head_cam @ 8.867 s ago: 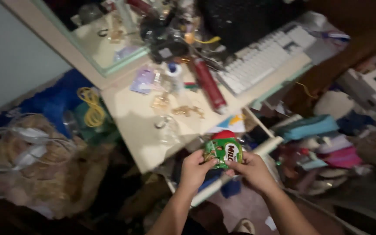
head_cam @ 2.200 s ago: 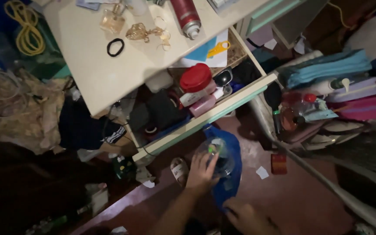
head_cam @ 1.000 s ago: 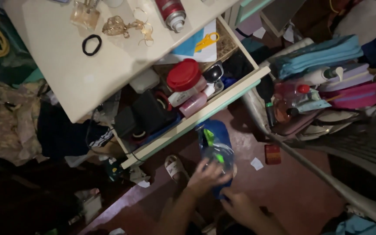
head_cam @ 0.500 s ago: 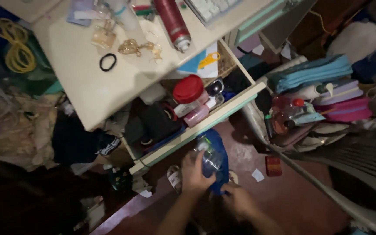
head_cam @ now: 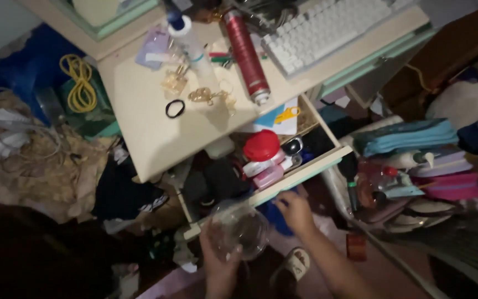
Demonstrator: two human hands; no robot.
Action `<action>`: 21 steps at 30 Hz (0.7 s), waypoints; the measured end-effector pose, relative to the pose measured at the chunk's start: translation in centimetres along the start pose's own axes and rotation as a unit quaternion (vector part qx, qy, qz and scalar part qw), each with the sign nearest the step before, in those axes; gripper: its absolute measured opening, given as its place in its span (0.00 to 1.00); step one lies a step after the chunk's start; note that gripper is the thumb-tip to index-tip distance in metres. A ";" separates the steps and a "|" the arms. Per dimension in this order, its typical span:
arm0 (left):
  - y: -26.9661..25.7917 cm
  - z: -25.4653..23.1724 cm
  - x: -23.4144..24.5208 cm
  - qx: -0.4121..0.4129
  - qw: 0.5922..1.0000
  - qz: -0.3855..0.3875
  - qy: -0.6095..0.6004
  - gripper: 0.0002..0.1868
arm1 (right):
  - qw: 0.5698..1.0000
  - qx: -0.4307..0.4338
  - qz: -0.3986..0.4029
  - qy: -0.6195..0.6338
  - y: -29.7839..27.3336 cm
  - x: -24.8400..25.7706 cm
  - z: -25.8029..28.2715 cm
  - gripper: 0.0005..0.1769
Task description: The person clears clutter from a desk by moving various items into a drawer and a blue bag. They handle a glass jar, a red spray can, a power strip, a hair straightener, and small bottles, placing them into storage.
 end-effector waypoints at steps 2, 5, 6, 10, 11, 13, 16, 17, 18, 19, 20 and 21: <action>-0.5 -2.1 -0.3 0.005 1.000 -0.010 0.001 0.49 | 0.997 -0.077 0.017 0.003 0.0 -0.5 0.1 0.09; 0.3 -3.1 -0.2 0.031 0.999 -0.020 -0.033 0.48 | 0.969 -0.240 -0.024 0.060 0.9 -0.8 -0.1 0.22; 0.0 -2.8 0.3 0.065 0.996 -0.025 -0.063 0.47 | 0.932 -0.336 -0.074 0.116 0.2 -0.9 0.0 0.33; 0.0 -4.0 -0.3 0.123 0.988 -0.062 -0.076 0.46 | 0.934 -0.332 -0.071 0.109 0.4 -0.5 1.1 0.18; -0.1 -4.4 -0.6 0.127 0.987 -0.064 -0.072 0.46 | 0.942 -0.308 -0.030 0.130 0.1 -1.0 0.7 0.18; -0.3 -4.9 -1.1 0.132 0.986 -0.066 -0.072 0.45 | 0.947 -0.283 0.015 0.148 -0.1 -1.2 1.2 0.18; -0.1 -5.2 -2.3 0.135 0.983 -0.074 -0.096 0.45 | 0.949 -0.300 0.075 0.067 0.7 -1.1 2.3 0.23; 0.2 -5.4 -2.9 0.153 0.976 -0.080 -0.131 0.41 | 0.941 -0.313 0.129 0.000 0.7 -1.6 1.8 0.23; 0.3 -5.6 -3.1 0.172 0.968 -0.086 -0.163 0.38 | 0.925 -0.327 0.181 -0.067 0.4 -2.4 1.5 0.24; 0.7 -5.9 -3.5 0.172 0.967 -0.088 -0.168 0.38 | 0.925 -0.324 0.184 -0.070 0.9 -2.0 2.1 0.24; 0.9 -6.1 -3.5 0.175 0.971 -0.082 -0.141 0.37 | 0.913 -0.357 0.185 -0.071 0.9 -1.8 3.0 0.25; 1.2 -6.4 -3.7 0.178 0.975 -0.075 -0.114 0.37 | 0.899 -0.390 0.185 -0.071 0.9 -1.6 3.8 0.27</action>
Point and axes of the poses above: each hand's wrist, its own y-axis towards the middle knuckle, its own x-axis out of the back of the hand, z = x × y, the point moved 1 cm from there along y, towards the middle knuckle, and after that the axes turned 12 degrees about x, right-handed, at the moved point
